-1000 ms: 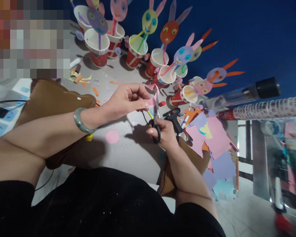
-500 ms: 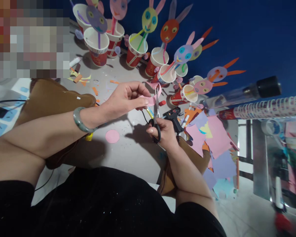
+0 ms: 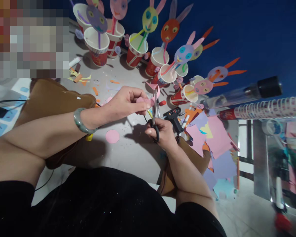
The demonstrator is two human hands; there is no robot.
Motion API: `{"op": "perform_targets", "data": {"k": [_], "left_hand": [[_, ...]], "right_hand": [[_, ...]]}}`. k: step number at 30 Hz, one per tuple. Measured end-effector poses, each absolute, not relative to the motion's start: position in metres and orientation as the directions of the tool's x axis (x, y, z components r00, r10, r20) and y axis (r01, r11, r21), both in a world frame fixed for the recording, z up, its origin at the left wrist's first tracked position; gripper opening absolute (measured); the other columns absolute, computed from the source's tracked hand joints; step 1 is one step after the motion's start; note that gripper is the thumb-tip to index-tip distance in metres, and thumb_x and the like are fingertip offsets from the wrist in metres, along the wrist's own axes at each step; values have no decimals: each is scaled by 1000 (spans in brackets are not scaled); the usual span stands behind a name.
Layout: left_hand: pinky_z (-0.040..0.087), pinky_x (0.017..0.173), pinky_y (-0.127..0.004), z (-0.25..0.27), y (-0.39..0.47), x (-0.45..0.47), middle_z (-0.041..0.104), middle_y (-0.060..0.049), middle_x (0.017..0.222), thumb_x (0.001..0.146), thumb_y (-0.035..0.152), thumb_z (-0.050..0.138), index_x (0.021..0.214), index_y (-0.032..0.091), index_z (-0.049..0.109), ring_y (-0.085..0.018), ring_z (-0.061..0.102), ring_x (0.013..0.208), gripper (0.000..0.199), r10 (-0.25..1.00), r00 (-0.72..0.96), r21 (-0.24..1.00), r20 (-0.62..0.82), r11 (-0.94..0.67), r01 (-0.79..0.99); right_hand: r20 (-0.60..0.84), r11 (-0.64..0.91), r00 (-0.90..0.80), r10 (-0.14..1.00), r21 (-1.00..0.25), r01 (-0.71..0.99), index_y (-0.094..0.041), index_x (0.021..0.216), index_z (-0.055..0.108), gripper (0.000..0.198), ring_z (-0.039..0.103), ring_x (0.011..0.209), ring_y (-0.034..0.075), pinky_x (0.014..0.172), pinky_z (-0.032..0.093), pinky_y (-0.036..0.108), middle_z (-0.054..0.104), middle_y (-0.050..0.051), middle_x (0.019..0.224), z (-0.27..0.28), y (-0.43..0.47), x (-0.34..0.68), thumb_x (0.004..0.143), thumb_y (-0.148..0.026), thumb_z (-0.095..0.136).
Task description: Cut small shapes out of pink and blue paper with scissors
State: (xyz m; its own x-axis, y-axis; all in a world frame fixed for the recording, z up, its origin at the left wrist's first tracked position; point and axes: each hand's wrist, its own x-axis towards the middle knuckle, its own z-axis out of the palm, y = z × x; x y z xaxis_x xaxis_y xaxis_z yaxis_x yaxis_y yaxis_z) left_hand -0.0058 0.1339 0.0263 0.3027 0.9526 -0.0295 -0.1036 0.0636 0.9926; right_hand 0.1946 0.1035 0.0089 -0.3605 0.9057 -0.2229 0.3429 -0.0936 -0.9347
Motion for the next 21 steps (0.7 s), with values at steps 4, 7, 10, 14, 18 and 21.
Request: {"op": "perform_targets", "data": {"k": [4,7,10,14,18,21], "left_hand": [[52,58,-20,26,134,-6,68,1,60,79,26,73,74,16,65,-8,64,57,13,952,304,993,-48,80,-91],[52,57,-19,27,133,-6,68,1,60,78,23,71,73,16,66,-8,63,57,11,953,299,993,-51,79,-83],[52,58,-19,28,133,-7,68,1,60,78,23,70,72,16,65,-8,63,57,11,954,298,994,-46,74,-81],[52,58,-19,27,133,-6,68,1,60,78,23,71,72,16,65,-8,63,57,11,954,297,994,-38,66,-86],[53,59,-21,25,134,-6,68,1,61,77,21,70,71,17,65,-9,64,57,9,956,293,995,-15,45,-95],[53,59,-21,24,134,-7,68,1,61,78,21,70,72,17,66,-10,65,58,9,957,290,996,-2,28,-83]], "right_hand": [[-219,-77,-371,903,-930,360,-21,54,45,64,34,51,8,50,26,26,43,-6,51,10,104,195,58,-74,82],[-221,-80,-376,900,-932,354,-21,55,46,64,34,51,8,50,26,26,43,-6,51,11,104,195,58,-73,82],[-224,-88,-369,902,-932,351,-21,54,45,64,34,51,8,50,26,25,42,-6,51,11,104,195,58,-74,82],[-244,-113,-357,902,-930,350,-21,54,44,65,34,52,8,49,26,25,41,-6,51,12,103,195,56,-74,82],[-249,-121,-353,902,-930,348,-21,54,44,65,34,52,8,49,25,25,41,-6,51,12,103,195,56,-73,83],[-254,-126,-344,904,-926,355,-21,54,44,65,34,52,9,49,25,25,42,-5,51,12,103,195,55,-74,82]]}}
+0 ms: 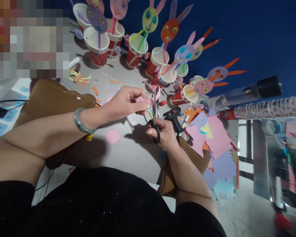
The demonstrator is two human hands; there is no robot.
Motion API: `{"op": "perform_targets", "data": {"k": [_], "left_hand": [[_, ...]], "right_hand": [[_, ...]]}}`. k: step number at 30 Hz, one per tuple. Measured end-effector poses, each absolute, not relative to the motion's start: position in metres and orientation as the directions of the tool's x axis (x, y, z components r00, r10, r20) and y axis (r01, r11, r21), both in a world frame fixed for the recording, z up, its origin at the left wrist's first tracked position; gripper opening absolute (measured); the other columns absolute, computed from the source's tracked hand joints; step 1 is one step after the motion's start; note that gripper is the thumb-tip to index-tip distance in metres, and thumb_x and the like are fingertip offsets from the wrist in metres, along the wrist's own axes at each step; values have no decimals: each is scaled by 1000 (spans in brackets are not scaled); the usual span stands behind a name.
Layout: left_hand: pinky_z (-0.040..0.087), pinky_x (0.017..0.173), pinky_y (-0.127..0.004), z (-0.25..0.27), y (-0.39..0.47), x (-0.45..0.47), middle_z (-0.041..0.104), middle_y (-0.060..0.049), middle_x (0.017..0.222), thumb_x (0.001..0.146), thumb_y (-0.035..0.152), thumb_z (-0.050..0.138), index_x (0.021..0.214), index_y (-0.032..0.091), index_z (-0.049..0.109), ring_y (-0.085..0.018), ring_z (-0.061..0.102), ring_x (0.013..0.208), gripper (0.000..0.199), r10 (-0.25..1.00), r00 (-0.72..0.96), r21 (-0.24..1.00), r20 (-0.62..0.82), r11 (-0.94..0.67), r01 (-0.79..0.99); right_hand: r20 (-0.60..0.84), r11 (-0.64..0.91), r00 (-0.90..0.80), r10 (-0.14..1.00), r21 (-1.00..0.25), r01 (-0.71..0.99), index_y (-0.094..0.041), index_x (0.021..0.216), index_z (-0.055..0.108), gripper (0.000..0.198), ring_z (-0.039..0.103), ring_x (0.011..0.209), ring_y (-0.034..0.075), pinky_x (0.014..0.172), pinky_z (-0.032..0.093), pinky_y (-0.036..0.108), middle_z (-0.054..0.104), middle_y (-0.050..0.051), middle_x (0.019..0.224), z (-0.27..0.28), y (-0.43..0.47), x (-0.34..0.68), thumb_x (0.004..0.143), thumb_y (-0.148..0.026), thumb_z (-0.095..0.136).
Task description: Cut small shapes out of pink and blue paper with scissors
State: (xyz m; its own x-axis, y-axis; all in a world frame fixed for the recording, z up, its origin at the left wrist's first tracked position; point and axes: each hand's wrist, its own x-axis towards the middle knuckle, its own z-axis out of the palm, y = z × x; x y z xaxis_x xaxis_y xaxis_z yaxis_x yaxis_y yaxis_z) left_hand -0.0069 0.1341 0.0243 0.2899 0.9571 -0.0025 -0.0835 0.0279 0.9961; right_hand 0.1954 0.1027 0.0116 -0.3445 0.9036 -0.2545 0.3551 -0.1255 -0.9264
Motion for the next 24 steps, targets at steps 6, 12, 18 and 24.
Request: {"op": "perform_targets", "data": {"k": [6,12,18,24], "left_hand": [[54,60,-21,25,134,-7,69,0,62,78,20,70,72,17,67,-10,65,58,7,958,288,995,-6,35,-95],[53,57,-19,25,134,-7,68,1,60,76,20,71,73,17,68,-9,64,57,6,959,285,992,1,36,-124],[53,57,-21,25,134,-7,67,1,60,77,24,73,70,17,66,-10,65,57,12,965,262,995,8,19,-99],[54,58,-21,24,135,-7,67,1,61,77,24,72,68,18,64,-10,65,58,14,966,257,995,24,2,-98]], "right_hand": [[-245,-125,-347,905,-934,334,-21,54,44,65,34,51,8,49,26,25,42,-6,51,11,103,195,56,-73,83],[-234,-111,-350,907,-935,337,-21,54,46,64,34,51,8,48,26,25,42,-6,50,10,103,196,56,-73,82],[-249,-120,-339,907,-926,358,-21,54,46,65,35,51,8,48,26,25,43,-5,50,11,103,196,56,-76,81],[-245,-120,-335,910,-928,354,-21,53,44,66,34,51,8,48,26,25,42,-5,50,11,102,196,56,-75,82]]}}
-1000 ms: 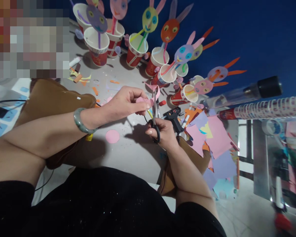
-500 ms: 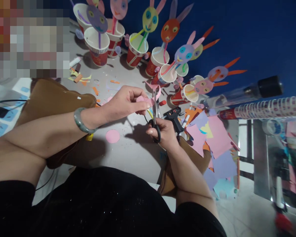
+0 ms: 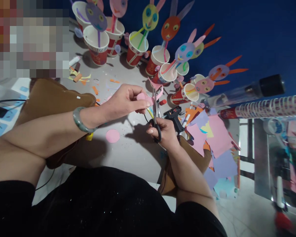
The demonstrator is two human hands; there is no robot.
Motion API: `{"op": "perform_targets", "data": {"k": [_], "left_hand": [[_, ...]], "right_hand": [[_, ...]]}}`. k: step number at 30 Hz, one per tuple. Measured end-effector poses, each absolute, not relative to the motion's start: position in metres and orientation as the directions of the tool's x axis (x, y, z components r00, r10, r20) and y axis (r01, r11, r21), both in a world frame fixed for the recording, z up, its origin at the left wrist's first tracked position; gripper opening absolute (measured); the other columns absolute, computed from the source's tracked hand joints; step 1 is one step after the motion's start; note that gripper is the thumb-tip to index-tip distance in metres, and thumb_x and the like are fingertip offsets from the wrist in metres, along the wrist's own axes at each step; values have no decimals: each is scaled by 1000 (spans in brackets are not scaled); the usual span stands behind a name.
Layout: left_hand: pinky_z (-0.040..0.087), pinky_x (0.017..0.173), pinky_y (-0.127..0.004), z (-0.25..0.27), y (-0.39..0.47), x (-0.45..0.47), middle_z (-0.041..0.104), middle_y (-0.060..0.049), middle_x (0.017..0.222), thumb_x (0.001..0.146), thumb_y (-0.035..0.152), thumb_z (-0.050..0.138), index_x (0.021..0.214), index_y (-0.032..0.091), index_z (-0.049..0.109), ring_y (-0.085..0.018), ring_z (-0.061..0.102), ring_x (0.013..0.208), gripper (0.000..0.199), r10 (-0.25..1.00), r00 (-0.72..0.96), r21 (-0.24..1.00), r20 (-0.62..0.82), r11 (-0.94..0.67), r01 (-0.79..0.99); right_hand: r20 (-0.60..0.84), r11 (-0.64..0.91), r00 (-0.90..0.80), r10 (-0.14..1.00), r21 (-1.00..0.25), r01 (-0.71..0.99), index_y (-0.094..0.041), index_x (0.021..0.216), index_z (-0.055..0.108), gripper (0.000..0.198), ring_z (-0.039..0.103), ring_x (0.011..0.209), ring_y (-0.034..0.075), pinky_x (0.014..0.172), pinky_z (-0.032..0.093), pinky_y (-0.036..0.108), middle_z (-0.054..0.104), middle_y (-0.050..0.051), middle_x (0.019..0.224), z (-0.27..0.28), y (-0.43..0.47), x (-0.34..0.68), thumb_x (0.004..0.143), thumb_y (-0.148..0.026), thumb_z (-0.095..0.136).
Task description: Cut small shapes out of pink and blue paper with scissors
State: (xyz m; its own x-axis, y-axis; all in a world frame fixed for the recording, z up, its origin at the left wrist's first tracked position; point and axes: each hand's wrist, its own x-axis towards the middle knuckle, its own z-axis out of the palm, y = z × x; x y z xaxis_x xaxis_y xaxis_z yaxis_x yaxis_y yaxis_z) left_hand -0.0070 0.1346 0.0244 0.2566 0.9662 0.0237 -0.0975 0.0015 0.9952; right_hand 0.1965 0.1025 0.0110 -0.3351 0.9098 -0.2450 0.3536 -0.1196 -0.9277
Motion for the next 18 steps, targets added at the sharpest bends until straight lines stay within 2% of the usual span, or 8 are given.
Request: {"op": "perform_targets", "data": {"k": [18], "left_hand": [[50,56,-22,24,135,-9,65,1,60,77,26,74,64,18,62,-10,64,58,21,966,254,998,44,-30,-60]], "right_hand": [[-250,-113,-347,904,-922,370,-21,54,46,65,35,50,8,47,26,25,42,-5,49,10,104,197,56,-75,81]]}}
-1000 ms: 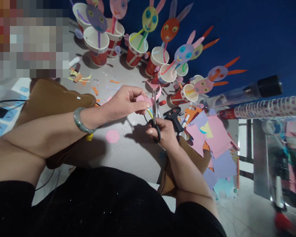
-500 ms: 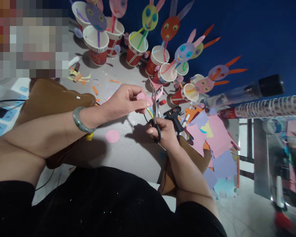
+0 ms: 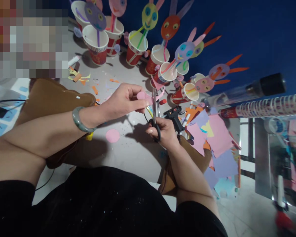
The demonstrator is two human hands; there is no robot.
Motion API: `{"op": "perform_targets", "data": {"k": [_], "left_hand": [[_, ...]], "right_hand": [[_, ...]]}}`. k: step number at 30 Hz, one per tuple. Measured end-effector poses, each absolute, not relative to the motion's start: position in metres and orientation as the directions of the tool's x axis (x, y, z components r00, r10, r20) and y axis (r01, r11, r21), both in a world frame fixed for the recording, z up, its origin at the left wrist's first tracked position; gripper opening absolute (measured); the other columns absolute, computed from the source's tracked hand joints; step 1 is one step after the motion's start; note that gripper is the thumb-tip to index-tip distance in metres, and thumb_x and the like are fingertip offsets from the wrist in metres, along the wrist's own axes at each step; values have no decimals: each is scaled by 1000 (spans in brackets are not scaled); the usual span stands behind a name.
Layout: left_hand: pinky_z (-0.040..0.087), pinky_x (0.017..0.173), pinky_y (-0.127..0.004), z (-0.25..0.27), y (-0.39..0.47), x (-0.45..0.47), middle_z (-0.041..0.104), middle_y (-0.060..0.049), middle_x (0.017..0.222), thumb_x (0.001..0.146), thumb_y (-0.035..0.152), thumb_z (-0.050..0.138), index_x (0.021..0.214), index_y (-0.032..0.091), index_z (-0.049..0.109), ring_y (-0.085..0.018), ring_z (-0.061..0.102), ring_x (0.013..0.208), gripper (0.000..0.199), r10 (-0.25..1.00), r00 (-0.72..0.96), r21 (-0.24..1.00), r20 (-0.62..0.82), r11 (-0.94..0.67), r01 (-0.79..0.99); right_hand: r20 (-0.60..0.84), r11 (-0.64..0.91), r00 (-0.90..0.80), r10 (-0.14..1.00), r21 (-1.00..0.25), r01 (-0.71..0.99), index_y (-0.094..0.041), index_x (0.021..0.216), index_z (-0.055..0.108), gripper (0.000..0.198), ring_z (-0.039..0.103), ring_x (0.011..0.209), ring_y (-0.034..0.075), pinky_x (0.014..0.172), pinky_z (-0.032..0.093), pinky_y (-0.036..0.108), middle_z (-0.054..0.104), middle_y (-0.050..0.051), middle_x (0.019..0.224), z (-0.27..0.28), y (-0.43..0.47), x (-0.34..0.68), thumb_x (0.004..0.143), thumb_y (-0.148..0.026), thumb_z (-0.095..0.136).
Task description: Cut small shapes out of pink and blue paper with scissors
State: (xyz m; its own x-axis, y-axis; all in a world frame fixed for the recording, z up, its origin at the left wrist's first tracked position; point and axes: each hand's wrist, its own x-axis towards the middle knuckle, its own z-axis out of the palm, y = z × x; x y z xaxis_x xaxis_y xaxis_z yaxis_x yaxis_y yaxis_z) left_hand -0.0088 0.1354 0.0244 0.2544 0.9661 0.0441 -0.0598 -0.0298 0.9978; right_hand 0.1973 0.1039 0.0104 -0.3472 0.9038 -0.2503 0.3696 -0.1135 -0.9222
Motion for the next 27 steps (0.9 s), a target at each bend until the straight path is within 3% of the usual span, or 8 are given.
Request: {"op": "perform_targets", "data": {"k": [16,27], "left_hand": [[47,55,-23,24,136,-9,63,2,59,77,23,71,62,18,60,-10,61,57,19,964,257,998,65,-57,-39],[45,51,-21,23,138,-9,59,3,58,75,21,69,62,18,56,-9,58,56,18,951,278,991,135,-124,-59]], "right_hand": [[-189,-44,-384,904,-933,356,-20,53,47,64,33,50,8,49,25,25,41,-6,49,2,107,201,58,-74,81],[-240,-88,-365,899,-918,387,-20,54,45,65,31,51,7,50,24,25,38,-7,50,11,105,200,57,-73,83]]}}
